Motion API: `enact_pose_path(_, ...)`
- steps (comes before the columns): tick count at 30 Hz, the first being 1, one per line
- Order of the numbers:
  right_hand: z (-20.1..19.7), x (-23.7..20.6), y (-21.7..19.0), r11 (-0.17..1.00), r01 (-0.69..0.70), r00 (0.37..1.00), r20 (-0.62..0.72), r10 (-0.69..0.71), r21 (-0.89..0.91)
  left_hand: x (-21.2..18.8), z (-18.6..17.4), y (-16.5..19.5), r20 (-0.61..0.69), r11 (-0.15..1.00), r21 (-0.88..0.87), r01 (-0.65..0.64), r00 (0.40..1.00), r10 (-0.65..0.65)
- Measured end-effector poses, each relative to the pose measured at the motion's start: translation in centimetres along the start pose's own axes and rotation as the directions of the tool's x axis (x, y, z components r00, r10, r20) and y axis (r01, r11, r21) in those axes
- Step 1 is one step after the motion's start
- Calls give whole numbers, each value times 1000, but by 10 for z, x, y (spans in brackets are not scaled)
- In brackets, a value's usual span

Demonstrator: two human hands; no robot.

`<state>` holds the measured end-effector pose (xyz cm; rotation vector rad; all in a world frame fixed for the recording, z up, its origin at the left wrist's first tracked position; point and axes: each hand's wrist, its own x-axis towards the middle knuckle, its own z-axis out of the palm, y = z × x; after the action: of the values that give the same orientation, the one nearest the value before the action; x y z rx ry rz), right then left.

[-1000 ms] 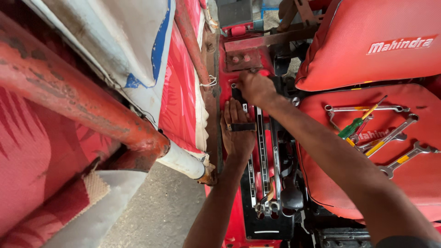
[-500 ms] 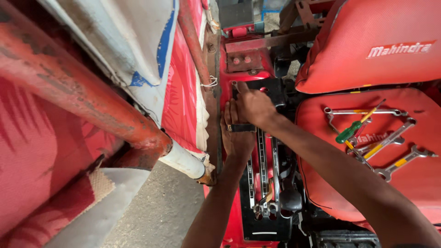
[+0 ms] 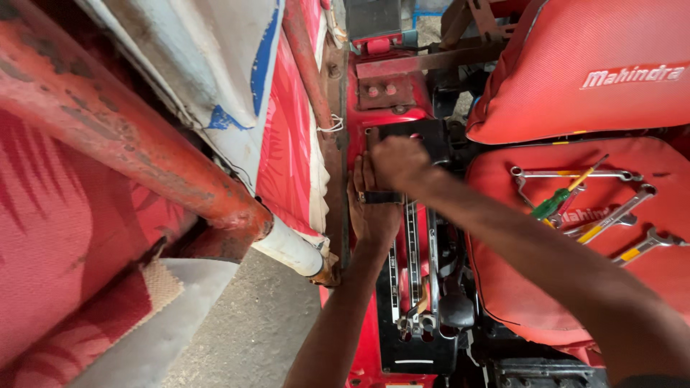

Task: The person uses a combination wrench to tighten bolts on the side of a red tractor near the seat. They then switch to a screwdriver to adjust a component on the tractor's control panel.

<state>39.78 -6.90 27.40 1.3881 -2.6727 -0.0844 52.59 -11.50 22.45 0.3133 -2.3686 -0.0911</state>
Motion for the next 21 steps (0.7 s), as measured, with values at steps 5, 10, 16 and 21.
enact_pose_path(5,5,10,-7,935,-182,980,129,149,306,2,-1,0,2,1000,-8,-28,1000,28)
enact_pose_path(10,-13,-7,39,968,48,999,-34,-41,247,4,3,3,-27,998,67,5,1000,-3)
enact_pose_path(16,-23,2,56,987,153,988,-19,-153,37,2,4,2,-47,996,87,-2,999,6)
enact_pose_path(21,-7,10,65,957,288,917,-294,-268,28,1,3,2,-28,997,77,-1,1000,3)
